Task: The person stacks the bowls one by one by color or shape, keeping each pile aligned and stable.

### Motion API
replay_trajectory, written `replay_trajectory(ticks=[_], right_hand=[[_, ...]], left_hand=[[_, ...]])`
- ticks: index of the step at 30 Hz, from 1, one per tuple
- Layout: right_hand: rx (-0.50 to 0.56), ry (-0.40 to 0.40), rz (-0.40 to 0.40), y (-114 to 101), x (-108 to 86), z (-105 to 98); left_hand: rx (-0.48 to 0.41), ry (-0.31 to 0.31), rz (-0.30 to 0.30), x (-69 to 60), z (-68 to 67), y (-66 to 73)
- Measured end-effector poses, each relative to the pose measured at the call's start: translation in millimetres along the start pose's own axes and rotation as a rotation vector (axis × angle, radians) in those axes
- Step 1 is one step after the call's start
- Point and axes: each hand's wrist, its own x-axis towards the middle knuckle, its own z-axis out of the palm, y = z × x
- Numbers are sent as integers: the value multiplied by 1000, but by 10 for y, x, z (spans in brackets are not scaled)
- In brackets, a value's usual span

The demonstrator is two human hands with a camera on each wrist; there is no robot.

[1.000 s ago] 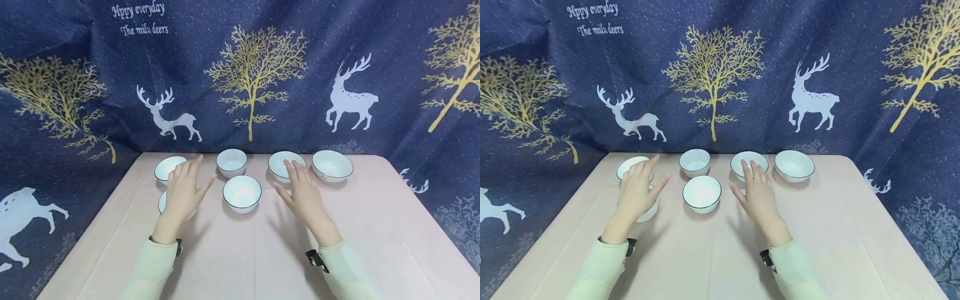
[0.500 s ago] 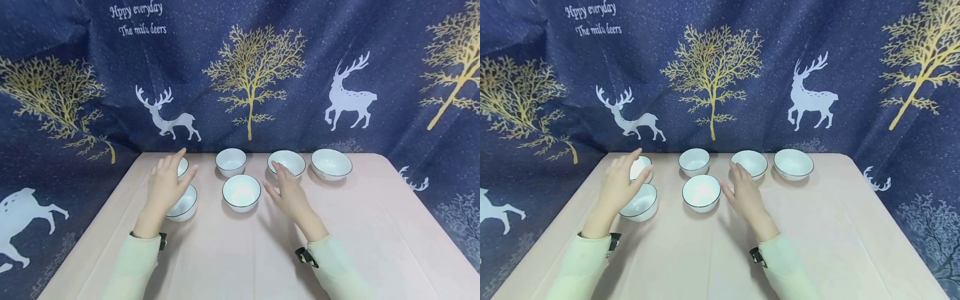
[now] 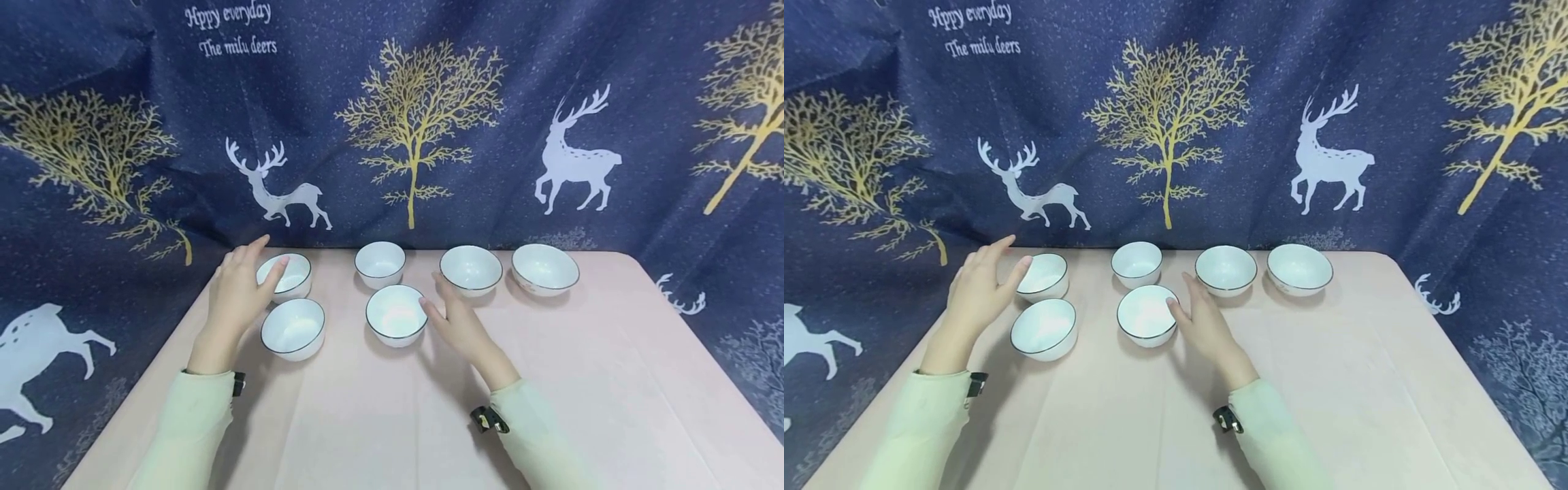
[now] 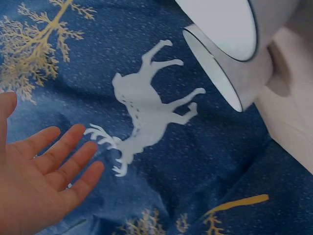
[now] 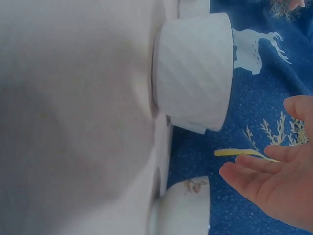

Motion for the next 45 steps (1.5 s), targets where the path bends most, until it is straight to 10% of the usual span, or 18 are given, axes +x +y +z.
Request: replay_trajectory(ticks=[22, 45], right_hand=[[326, -104, 269, 112, 102, 254], [554, -130, 468, 152, 62, 332]], left_hand=[[-100, -47, -131, 70, 149, -434], [-207, -88, -184, -52, 422, -551]])
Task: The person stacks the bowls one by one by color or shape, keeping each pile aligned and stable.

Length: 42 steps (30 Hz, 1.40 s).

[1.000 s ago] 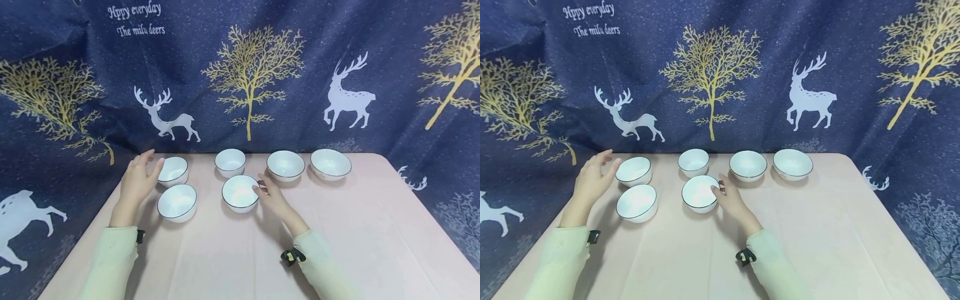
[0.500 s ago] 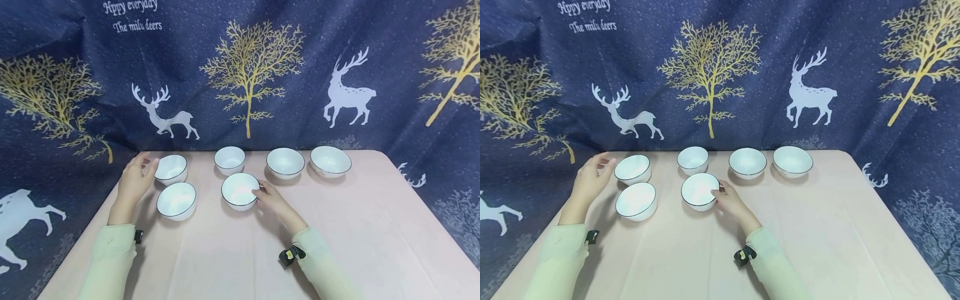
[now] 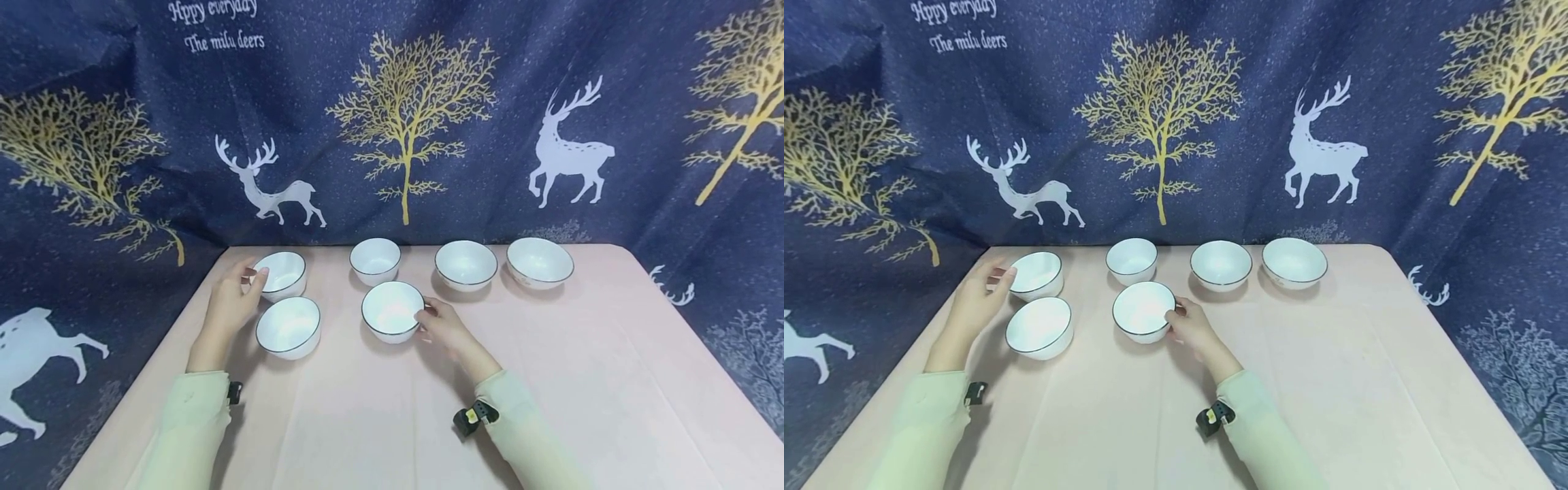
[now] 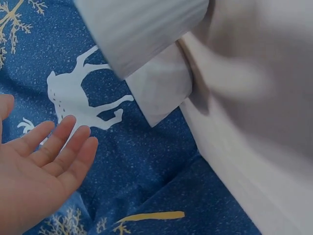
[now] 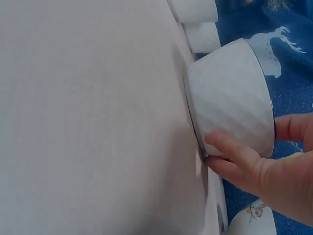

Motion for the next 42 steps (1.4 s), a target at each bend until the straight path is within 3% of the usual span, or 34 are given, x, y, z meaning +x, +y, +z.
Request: replay_trajectory(ticks=[8, 16, 23, 27, 33, 42], right_hand=[[40, 28, 36, -28, -15, 17], [66, 28, 61, -29, -19, 30], [112, 49, 49, -11, -6, 36], [139, 60, 39, -6, 6, 33], [151, 74, 43, 8, 18, -4], [195, 27, -16, -77, -45, -76]], left_hand=[[-34, -4, -23, 7, 24, -53], [-55, -36, -75, 72, 20, -200], [-99, -118, -181, 149, 50, -325], [-172, -170, -261, 194, 78, -396], [-349, -229, -373, 253, 125, -486], [-563, -320, -437, 290, 163, -574]])
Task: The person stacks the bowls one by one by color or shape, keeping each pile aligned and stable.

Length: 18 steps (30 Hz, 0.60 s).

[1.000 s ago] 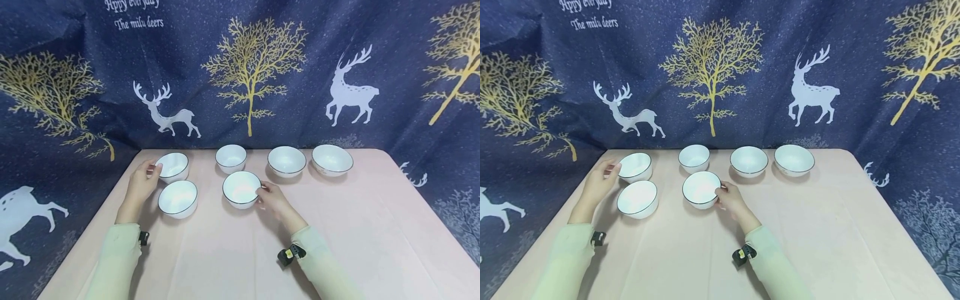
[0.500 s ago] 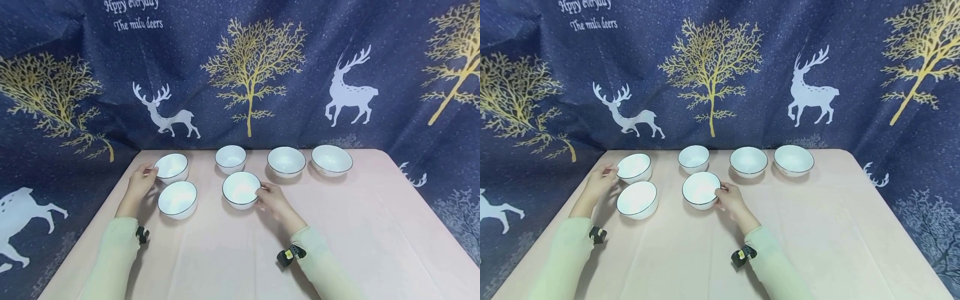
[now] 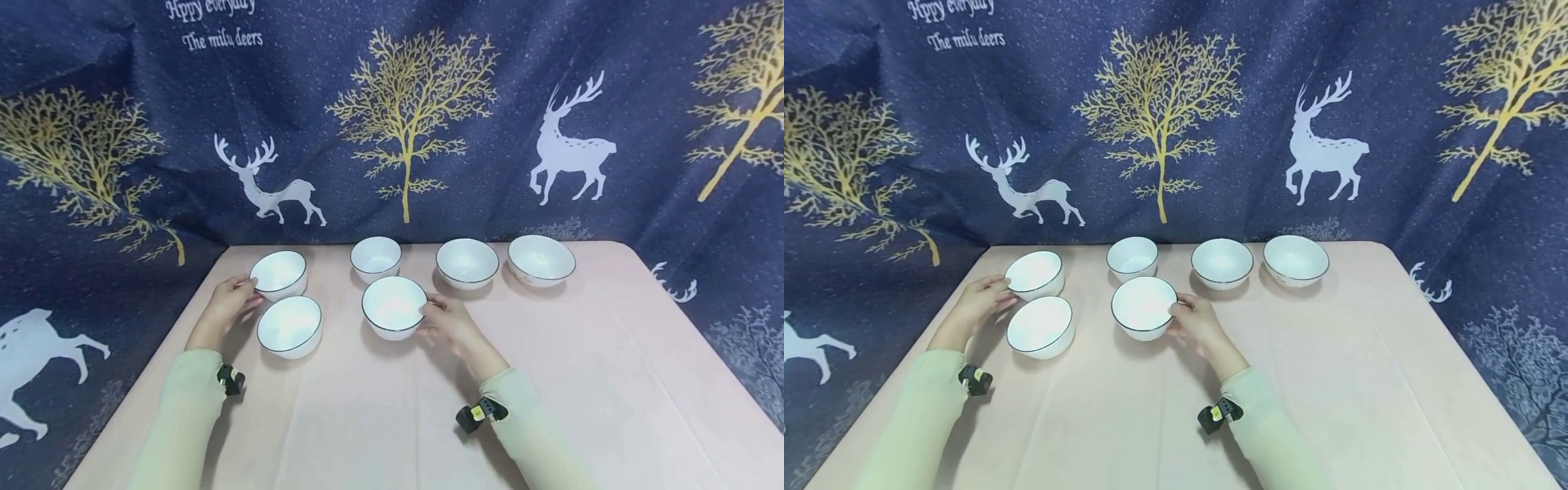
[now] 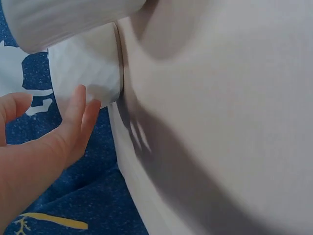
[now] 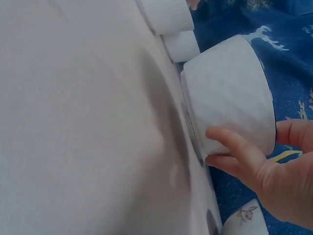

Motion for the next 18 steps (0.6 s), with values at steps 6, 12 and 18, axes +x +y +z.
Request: replay_trajectory(ticks=[6, 12, 18], right_hand=[[30, -36, -13, -61, -80, 18], [45, -96, -48, -92, -177, 24], [56, -148, -42, -98, -286, 33]], left_hand=[[-63, -37, -51, 34, -32, -31], [-139, -65, -96, 95, -51, -63], [-209, -102, -132, 155, -60, -88]])
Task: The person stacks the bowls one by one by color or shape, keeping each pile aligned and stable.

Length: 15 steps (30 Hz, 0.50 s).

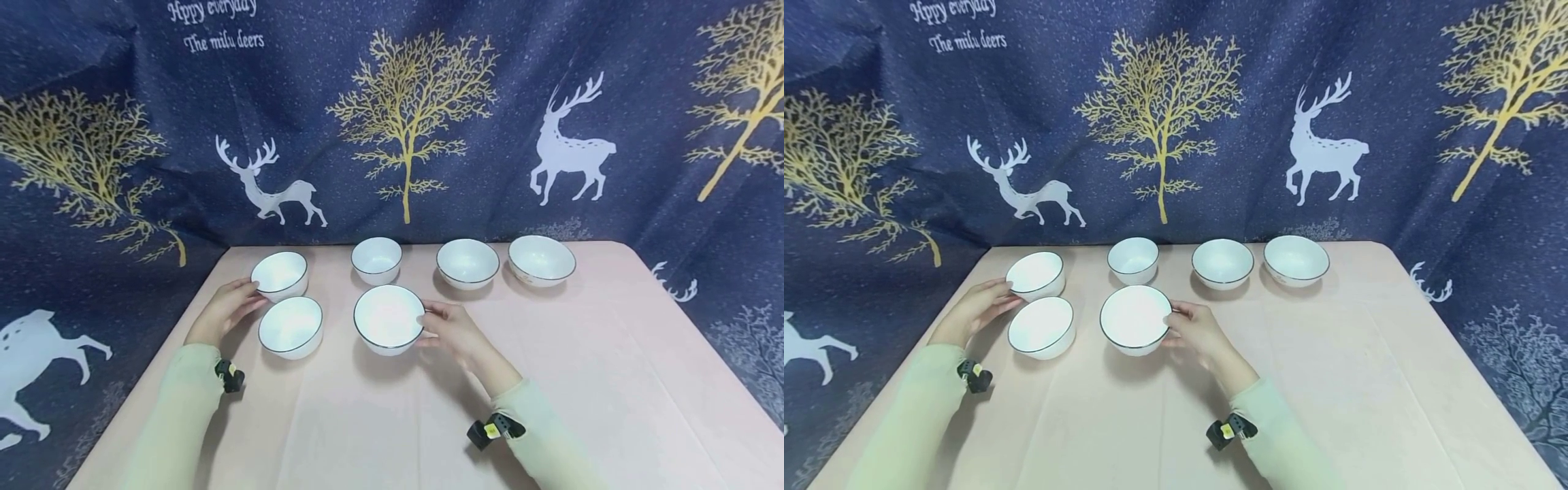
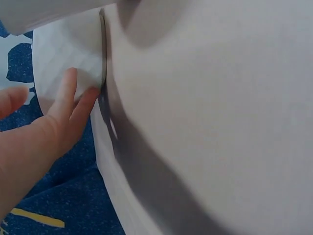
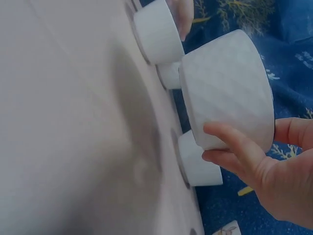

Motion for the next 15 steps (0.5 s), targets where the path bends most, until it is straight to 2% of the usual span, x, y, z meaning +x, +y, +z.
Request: replay_trajectory(ticks=[6, 15], right_hand=[[-27, -38, 18, 39, -106, 51], [-53, -65, 60, 125, -189, 98]], left_hand=[[-66, -34, -31, 33, -17, -7], [-76, -26, -55, 86, -29, -20]])
